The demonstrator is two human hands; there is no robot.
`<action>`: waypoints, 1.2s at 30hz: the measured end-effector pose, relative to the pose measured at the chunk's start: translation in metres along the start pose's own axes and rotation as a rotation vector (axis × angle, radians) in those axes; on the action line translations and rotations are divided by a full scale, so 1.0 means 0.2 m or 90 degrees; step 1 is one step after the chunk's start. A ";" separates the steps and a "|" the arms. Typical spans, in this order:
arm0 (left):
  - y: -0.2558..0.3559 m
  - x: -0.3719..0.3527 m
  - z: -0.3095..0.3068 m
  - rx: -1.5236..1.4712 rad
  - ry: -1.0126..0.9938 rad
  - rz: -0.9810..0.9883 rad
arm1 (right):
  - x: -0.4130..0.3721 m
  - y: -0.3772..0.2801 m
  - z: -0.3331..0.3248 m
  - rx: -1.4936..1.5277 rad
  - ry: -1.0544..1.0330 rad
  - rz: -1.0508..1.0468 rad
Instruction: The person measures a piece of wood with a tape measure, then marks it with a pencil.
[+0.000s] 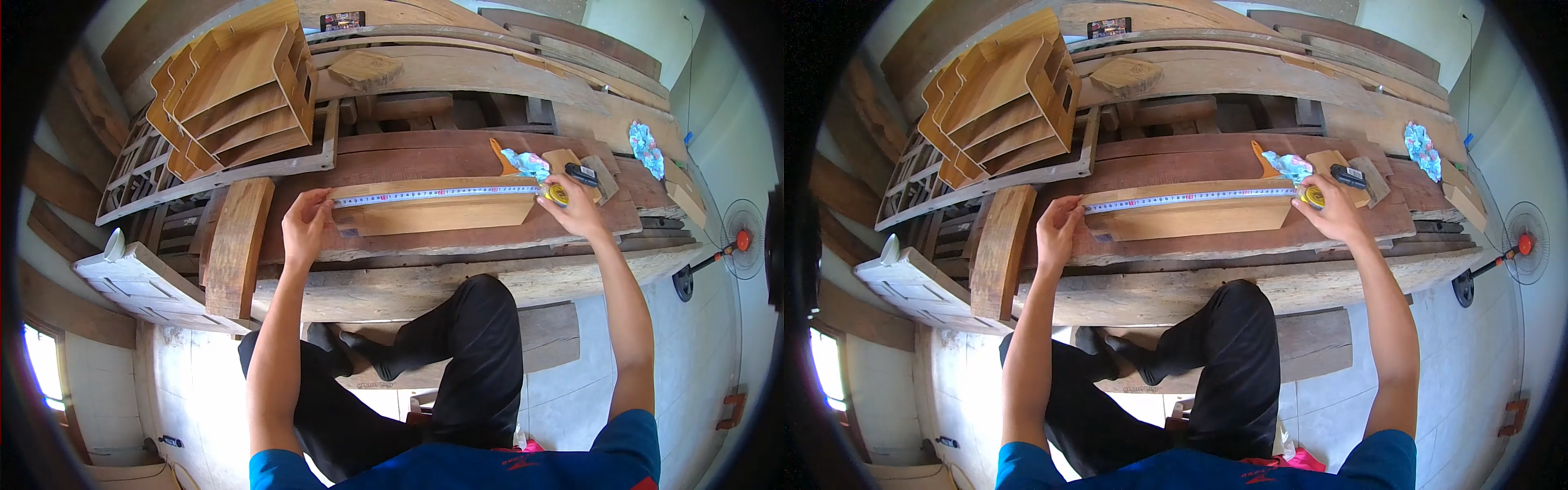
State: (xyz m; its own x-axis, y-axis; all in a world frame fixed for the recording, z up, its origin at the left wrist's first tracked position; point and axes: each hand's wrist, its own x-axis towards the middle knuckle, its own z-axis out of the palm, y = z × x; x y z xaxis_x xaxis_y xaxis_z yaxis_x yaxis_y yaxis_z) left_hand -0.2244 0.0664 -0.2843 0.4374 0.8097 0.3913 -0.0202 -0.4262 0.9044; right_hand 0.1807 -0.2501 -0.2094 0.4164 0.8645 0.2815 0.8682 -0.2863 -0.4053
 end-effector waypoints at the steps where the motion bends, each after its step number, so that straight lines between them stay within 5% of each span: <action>1: 0.01 -0.01 0.00 0.017 -0.003 -0.001 | 0.01 0.01 0.01 -0.005 0.004 -0.002; 25: 0.03 -0.06 -0.08 -0.017 -0.074 -0.045 | -0.07 -0.02 0.03 -0.013 0.049 0.016; 36: 0.01 -0.09 -0.10 0.229 -0.025 -0.001 | -0.09 0.03 0.15 0.007 0.091 -0.021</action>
State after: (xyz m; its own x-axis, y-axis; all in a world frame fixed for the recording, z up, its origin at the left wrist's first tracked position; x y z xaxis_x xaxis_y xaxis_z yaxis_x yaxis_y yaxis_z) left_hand -0.2503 0.0591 -0.2863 0.4712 0.7973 0.3773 0.2954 -0.5457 0.7842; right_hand 0.1705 -0.2556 -0.2438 0.4219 0.8058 0.4155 0.8795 -0.2526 -0.4033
